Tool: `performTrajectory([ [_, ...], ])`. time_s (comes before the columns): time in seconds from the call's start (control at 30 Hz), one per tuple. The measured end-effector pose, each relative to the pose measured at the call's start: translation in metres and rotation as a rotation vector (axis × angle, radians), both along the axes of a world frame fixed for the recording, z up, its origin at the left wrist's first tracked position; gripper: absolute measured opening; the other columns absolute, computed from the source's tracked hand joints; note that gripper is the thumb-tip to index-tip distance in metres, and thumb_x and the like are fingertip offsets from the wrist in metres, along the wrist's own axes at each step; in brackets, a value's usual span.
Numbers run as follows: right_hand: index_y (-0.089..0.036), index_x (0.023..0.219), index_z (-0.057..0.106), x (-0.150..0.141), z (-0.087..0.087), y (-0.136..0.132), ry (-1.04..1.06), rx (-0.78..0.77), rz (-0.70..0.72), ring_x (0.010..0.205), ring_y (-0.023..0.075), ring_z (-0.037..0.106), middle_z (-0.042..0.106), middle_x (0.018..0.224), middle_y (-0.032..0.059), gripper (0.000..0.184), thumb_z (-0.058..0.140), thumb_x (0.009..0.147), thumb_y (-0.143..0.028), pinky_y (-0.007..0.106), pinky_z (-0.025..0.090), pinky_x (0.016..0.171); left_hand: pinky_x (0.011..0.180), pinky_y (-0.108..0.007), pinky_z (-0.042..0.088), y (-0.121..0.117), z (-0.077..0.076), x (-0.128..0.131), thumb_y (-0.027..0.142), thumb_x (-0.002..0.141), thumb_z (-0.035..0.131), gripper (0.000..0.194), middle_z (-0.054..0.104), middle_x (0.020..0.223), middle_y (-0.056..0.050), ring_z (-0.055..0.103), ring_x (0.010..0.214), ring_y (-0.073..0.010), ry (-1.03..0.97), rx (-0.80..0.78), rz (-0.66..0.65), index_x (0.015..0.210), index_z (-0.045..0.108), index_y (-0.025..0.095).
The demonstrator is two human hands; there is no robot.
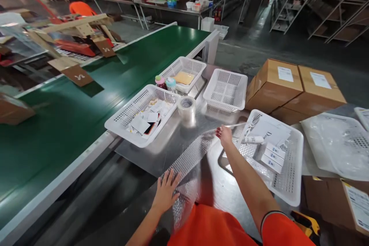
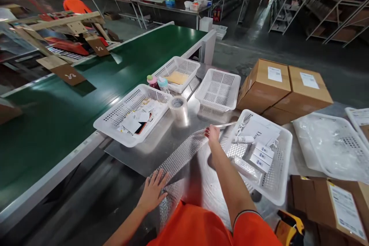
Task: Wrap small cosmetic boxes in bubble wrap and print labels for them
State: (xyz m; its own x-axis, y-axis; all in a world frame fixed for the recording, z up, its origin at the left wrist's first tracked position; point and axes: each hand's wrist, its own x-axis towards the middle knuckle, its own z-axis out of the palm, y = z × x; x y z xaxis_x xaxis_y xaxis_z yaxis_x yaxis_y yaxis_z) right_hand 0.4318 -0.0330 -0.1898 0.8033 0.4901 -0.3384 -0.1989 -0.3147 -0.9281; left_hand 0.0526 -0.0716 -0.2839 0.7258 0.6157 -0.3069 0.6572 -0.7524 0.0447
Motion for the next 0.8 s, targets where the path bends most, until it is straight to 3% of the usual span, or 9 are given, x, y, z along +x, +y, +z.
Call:
performTrajectory([
  [0.1,-0.011,0.136,0.041,-0.006,-0.002,-0.007,-0.144,-0.085,0.209,0.109,0.0172,0.063,0.060,0.129,0.0166,0.041,0.039,0.100,-0.030,0.028,0.053,0.082,0.113,-0.068,0.024,-0.002,0.000,0.000,0.028,0.087,0.059,0.071,0.026,0.164,-0.011,0.026,0.148,-0.0437,0.003,0.021,-0.026,0.151,0.032,0.040],
  [0.27,-0.016,0.117,0.063,-0.061,-0.028,-0.047,-0.345,-0.324,0.677,0.131,0.0299,0.050,0.060,0.135,0.0159,0.038,0.070,0.080,-0.021,0.048,0.036,0.111,0.114,-0.070,0.021,0.004,0.005,-0.005,0.016,0.084,0.054,0.079,0.023,0.164,0.000,0.019,0.150,-0.0420,0.036,-0.022,-0.120,0.153,0.024,0.041],
  [0.33,-0.019,0.114,0.066,-0.085,-0.042,-0.064,-0.396,-0.410,0.810,0.140,0.0366,0.040,0.053,0.145,0.0163,0.043,0.076,0.073,-0.019,0.059,0.026,0.115,0.115,-0.069,0.021,0.008,0.008,-0.013,0.010,0.082,0.053,0.082,0.023,0.164,0.002,0.021,0.150,-0.0407,0.074,-0.015,-0.152,0.152,0.026,0.041],
  [0.4,-0.021,0.122,0.064,-0.105,-0.053,-0.075,-0.474,-0.486,0.923,0.147,0.0393,0.028,0.041,0.155,0.0160,0.048,0.075,0.075,-0.023,0.064,0.016,0.116,0.116,-0.068,0.020,0.011,0.009,-0.027,0.005,0.080,0.050,0.084,0.024,0.163,0.003,0.022,0.150,-0.0388,0.106,0.014,-0.179,0.152,0.028,0.041],
  [0.53,-0.022,0.138,0.055,-0.132,-0.065,-0.082,-0.731,-0.637,1.186,0.147,0.0415,0.026,0.030,0.161,0.0182,0.054,0.065,0.088,-0.038,0.064,0.018,0.115,0.118,-0.062,0.025,0.017,0.010,-0.057,-0.007,0.074,0.038,0.087,0.035,0.159,-0.001,0.031,0.148,-0.0316,0.165,0.037,-0.203,0.148,0.041,0.038],
  [0.63,-0.018,0.137,0.056,-0.144,-0.062,-0.082,-0.760,-0.642,1.245,0.145,0.0427,0.029,0.031,0.159,0.0217,0.054,0.062,0.089,-0.043,0.065,0.022,0.113,0.120,-0.054,0.028,0.020,0.009,-0.054,-0.009,0.073,0.034,0.080,0.050,0.151,-0.004,0.041,0.143,-0.0265,0.140,0.040,-0.206,0.140,0.056,0.030],
  [0.73,-0.017,0.135,0.057,-0.144,-0.048,-0.087,-0.716,-0.595,1.218,0.143,0.0410,0.034,0.035,0.157,0.0220,0.054,0.063,0.089,-0.043,0.061,0.030,0.111,0.117,-0.047,0.037,0.023,0.007,-0.020,-0.004,0.078,0.033,0.073,0.048,0.153,-0.006,0.045,0.140,-0.0264,0.051,0.064,-0.214,0.141,0.055,0.024],
  [0.8,-0.018,0.137,0.055,-0.130,-0.034,-0.098,-0.703,-0.477,1.135,0.140,0.0359,0.041,0.039,0.155,0.0196,0.054,0.062,0.089,-0.042,0.053,0.037,0.110,0.111,-0.043,0.044,0.024,0.005,0.006,0.001,0.083,0.034,0.066,0.045,0.154,-0.007,0.048,0.138,-0.0277,0.032,0.043,-0.234,0.141,0.055,0.023],
])
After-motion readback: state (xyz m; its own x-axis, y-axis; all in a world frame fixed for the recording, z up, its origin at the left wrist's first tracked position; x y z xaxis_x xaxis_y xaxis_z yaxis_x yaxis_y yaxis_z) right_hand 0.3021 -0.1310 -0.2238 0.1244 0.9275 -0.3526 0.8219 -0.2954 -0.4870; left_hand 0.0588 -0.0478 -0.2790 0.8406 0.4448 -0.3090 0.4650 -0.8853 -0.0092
